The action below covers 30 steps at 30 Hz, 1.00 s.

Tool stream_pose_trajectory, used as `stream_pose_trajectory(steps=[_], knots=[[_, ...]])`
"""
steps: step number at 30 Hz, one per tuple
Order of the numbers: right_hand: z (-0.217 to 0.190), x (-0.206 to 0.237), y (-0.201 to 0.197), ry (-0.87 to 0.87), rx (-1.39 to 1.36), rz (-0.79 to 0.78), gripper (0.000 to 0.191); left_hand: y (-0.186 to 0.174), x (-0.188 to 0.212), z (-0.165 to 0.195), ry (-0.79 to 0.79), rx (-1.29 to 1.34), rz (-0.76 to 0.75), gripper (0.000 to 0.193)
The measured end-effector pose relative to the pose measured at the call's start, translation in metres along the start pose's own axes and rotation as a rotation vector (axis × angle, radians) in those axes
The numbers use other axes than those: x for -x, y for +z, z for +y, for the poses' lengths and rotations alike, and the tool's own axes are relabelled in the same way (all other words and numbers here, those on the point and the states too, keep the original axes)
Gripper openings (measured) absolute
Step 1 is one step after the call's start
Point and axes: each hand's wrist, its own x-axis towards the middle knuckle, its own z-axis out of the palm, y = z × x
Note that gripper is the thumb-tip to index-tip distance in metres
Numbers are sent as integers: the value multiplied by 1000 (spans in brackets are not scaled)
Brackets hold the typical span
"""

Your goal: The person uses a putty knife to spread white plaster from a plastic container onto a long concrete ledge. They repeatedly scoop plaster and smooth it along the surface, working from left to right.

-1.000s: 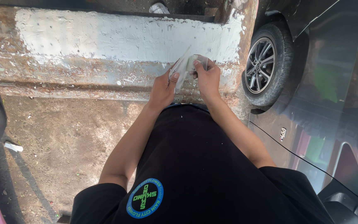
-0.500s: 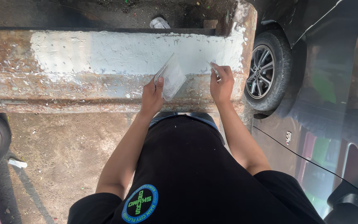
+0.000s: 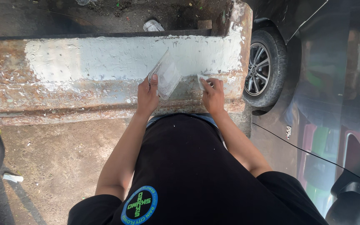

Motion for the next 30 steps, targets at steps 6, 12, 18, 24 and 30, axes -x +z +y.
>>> stream_pose_trajectory(steps=[6,12,18,24,30], knots=[[9,-22,2,31,66,59,54,-2,-4,-1,-7,-15,-21,69],[-4,2,5,-35,27,-43,52,-8,-8,1,4,37,-3,68],[1,-3,-1,-33,17,66,58,-7,-4,-4,-6,53,-8,69],[8,-27,1,2,93,53,53,1,-6,-11,-56,106,-30,70],[-9,-1,-2,-8,-15,-71,50,-1,-12,-17,-126,124,2,69]])
